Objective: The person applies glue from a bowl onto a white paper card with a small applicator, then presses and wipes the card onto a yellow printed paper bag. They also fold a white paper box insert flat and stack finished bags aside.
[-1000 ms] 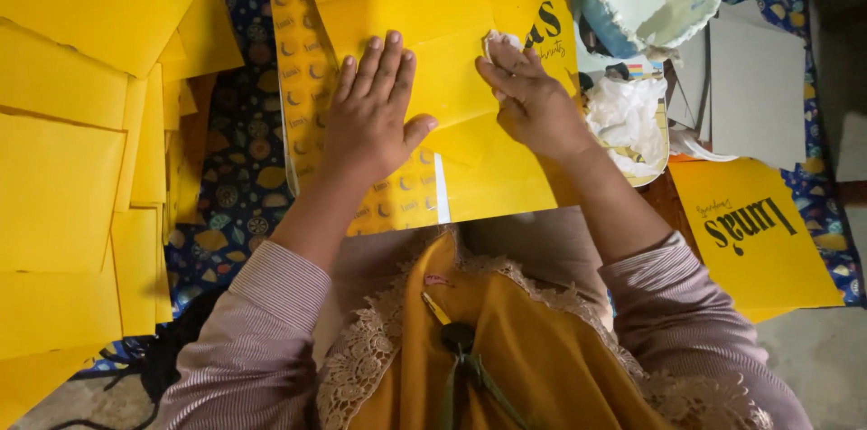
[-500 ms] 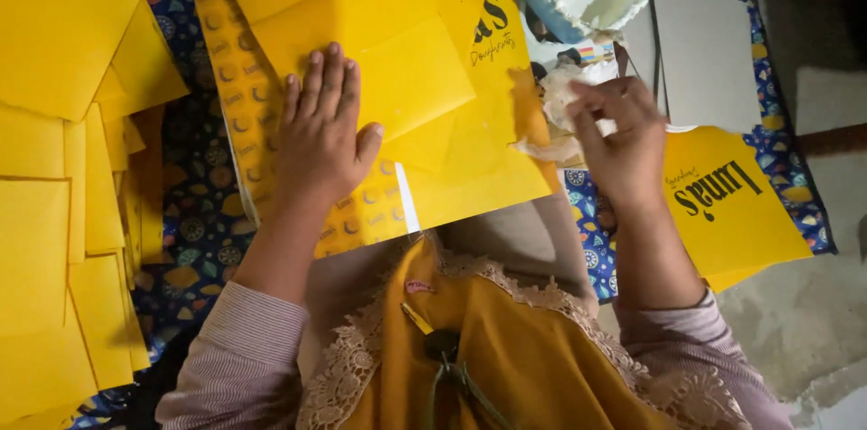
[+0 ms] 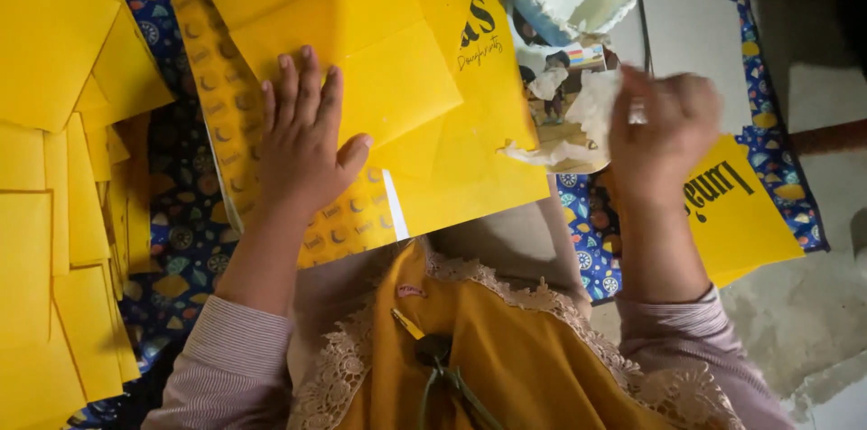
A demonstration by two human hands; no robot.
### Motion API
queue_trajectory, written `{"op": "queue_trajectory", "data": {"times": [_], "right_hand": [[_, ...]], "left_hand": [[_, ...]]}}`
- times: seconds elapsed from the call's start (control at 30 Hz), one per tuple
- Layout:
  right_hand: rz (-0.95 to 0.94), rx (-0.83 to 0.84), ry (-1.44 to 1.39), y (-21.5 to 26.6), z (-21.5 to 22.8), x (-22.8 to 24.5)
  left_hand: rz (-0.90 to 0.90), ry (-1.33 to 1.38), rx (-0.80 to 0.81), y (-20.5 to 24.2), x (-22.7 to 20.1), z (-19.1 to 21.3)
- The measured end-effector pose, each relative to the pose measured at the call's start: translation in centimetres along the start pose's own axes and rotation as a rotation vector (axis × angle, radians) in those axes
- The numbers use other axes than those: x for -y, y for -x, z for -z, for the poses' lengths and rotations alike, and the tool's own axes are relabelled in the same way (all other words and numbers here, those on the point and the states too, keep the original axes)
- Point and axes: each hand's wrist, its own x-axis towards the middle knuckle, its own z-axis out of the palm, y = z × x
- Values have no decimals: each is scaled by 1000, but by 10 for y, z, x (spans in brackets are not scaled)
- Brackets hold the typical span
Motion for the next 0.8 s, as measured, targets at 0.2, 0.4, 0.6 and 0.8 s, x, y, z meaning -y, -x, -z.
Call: {"op": "queue_trajectory", "data": {"times": [0.2, 0.4, 0.6, 0.8], "right_hand": [[129, 409, 16, 1, -41, 31], [125, 320, -316, -48, -11, 104], [143, 400, -820, -80, -19, 156], [316, 356, -689, -59, -55, 179]], "left_hand": [[93, 60, 74, 0, -2, 7], [49, -17, 88, -1, -5, 8], [-6, -19, -82, 6, -7, 5], [-43, -34, -147, 2, -7, 8]]}}
